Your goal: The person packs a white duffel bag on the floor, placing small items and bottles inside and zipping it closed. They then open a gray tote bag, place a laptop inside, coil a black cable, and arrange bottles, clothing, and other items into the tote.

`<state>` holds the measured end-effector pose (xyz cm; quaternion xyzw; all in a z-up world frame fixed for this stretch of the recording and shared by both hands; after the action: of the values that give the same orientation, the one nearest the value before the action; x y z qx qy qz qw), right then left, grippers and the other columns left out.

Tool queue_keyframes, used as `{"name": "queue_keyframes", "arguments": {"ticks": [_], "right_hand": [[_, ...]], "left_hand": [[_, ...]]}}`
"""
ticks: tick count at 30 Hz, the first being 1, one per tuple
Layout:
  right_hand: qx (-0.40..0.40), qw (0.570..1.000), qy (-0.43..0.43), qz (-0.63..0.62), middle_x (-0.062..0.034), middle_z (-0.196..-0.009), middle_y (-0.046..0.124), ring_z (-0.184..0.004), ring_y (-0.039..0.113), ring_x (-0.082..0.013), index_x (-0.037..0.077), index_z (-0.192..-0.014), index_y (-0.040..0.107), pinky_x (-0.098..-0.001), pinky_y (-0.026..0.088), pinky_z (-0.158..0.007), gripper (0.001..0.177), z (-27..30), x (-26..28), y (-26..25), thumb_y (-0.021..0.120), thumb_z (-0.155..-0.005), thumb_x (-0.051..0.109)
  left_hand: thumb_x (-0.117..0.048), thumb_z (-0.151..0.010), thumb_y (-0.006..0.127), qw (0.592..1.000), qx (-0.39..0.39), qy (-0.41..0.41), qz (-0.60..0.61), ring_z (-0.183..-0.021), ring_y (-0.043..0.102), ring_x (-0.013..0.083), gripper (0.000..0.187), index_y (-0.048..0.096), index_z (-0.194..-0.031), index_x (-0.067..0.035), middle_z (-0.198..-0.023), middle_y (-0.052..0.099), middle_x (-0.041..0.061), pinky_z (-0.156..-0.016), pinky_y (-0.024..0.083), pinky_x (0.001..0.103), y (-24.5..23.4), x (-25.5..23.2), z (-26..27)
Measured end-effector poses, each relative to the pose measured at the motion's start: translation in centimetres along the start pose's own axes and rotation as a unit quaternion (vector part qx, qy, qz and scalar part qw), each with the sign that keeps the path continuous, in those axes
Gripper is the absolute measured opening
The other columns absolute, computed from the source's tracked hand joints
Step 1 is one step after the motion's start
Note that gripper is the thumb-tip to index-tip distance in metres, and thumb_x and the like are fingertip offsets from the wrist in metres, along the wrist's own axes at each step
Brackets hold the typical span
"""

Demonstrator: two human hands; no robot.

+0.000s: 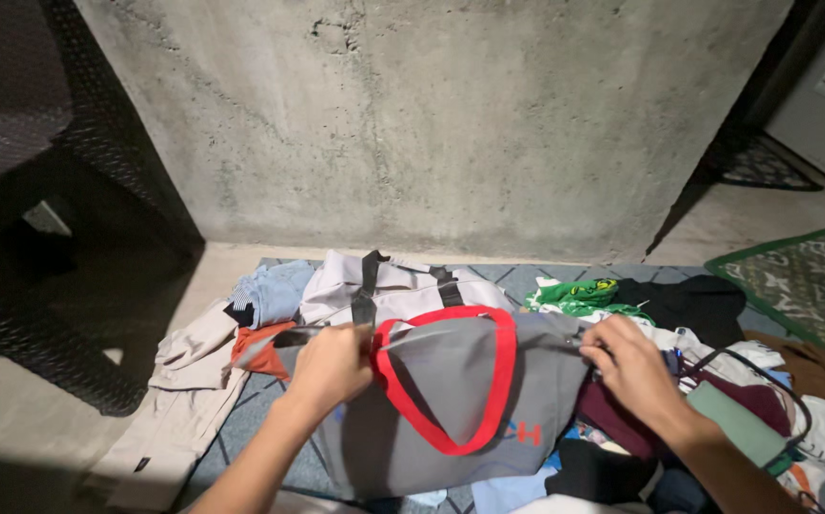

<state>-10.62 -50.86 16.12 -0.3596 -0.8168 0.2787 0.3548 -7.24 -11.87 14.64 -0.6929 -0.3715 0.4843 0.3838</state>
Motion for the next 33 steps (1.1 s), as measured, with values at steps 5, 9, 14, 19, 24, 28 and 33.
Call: {"name": "queue_keyframes", "arguments": {"ticks": [5, 9, 14, 19, 24, 28, 33], "right_hand": [[0.011, 1.0, -0.009, -0.002, -0.0157, -0.089, 0.063, -0.084, 0.062, -0.0367, 0.002, -0.094, 0.06, -0.0426, 0.05, -0.073, 0.012, -0.8, -0.9, 0.6, 0.067, -0.087, 0.008], [0.029, 0.999, 0.011, -0.03, -0.0162, -0.087, 0.067, -0.081, 0.066, -0.0369, 0.001, -0.095, 0.056, -0.0418, 0.051, -0.071, 0.013, -1.1, -1.3, 1.3, 0.066, -0.089, 0.009], [-0.008, 0.999, -0.04, 0.007, -0.0153, -0.082, 0.067, -0.076, 0.066, -0.0364, 0.002, -0.092, 0.057, -0.0436, 0.049, -0.071, 0.011, -1.5, -0.3, 1.0, 0.066, -0.089, 0.007], [-0.011, 0.999, -0.013, -0.032, -0.0146, -0.078, 0.068, -0.069, 0.068, -0.0311, 0.002, -0.09, 0.059, -0.038, 0.052, -0.064, 0.012, -2.0, -0.6, 0.8, 0.068, -0.089, 0.009], [-0.016, 0.999, -0.004, -0.035, -0.0105, -0.075, 0.072, -0.069, 0.073, -0.0242, 0.004, -0.095, 0.063, -0.0371, 0.051, -0.066, 0.01, -2.2, -1.1, 1.0, 0.068, -0.088, 0.009], [0.005, 0.998, 0.031, -0.06, -0.0083, -0.074, 0.073, -0.065, 0.072, -0.0203, 0.006, -0.102, 0.066, -0.0333, 0.053, -0.062, 0.015, -2.7, -1.7, 1.2, 0.068, -0.088, 0.01], [0.091, 0.989, 0.092, -0.063, -0.0076, -0.067, 0.073, -0.052, 0.063, -0.0176, 0.008, -0.109, 0.067, -0.0323, 0.051, -0.053, 0.024, -3.3, -2.3, 1.8, 0.071, -0.086, 0.012]], "left_hand": [[-0.01, -0.07, 0.071, 0.997, 0.039, -0.027, -0.061, -0.09, 0.071, 0.0434, 0.025, 0.075, -0.094, -0.008, -0.09, 0.072, 0.025, -0.081, 0.058, 0.051, -0.3, -1.5, -1.4], [-0.014, -0.075, 0.073, 0.989, 0.055, -0.087, -0.106, -0.089, 0.072, 0.0423, 0.021, 0.072, -0.093, -0.004, -0.094, 0.072, 0.024, -0.078, 0.058, 0.052, 0.3, -1.8, -2.5], [-0.011, -0.073, 0.069, 0.976, -0.054, 0.194, 0.087, -0.086, 0.071, 0.043, 0.02, 0.075, -0.09, -0.002, -0.089, 0.072, 0.025, -0.08, 0.057, 0.051, 5.0, -12.3, -6.9], [-0.015, -0.083, 0.065, 0.957, 0.022, 0.228, 0.179, -0.089, 0.072, 0.0403, 0.018, 0.078, -0.094, -0.009, -0.09, 0.073, 0.023, -0.085, 0.057, 0.049, 12.8, -20.2, -11.3], [-0.025, -0.083, 0.07, 0.955, 0.113, 0.189, 0.2, -0.093, 0.074, 0.0382, 0.02, 0.081, -0.092, -0.012, -0.093, 0.076, 0.019, -0.09, 0.056, 0.046, 16.6, -20.9, -13.8], [-0.029, -0.082, 0.073, 0.952, 0.162, 0.151, 0.21, -0.093, 0.075, 0.0363, 0.022, 0.082, -0.092, -0.012, -0.092, 0.077, 0.017, -0.091, 0.057, 0.043, 17.4, -19.6, -13.9], [-0.027, -0.074, 0.079, 0.95, 0.123, 0.17, 0.23, -0.092, 0.074, 0.0348, 0.023, 0.077, -0.089, -0.01, -0.091, 0.077, 0.016, -0.087, 0.057, 0.043, 16.8, -19.8, -13.1]]}}
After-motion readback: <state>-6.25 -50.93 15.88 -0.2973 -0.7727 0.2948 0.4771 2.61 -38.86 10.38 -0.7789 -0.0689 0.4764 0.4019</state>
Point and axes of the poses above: each hand's wrist, its own z-axis away from the middle knuckle, its own y-axis out of the palm, x = y × z, the point moved 7 cm from there along -z, towards the middle knuckle
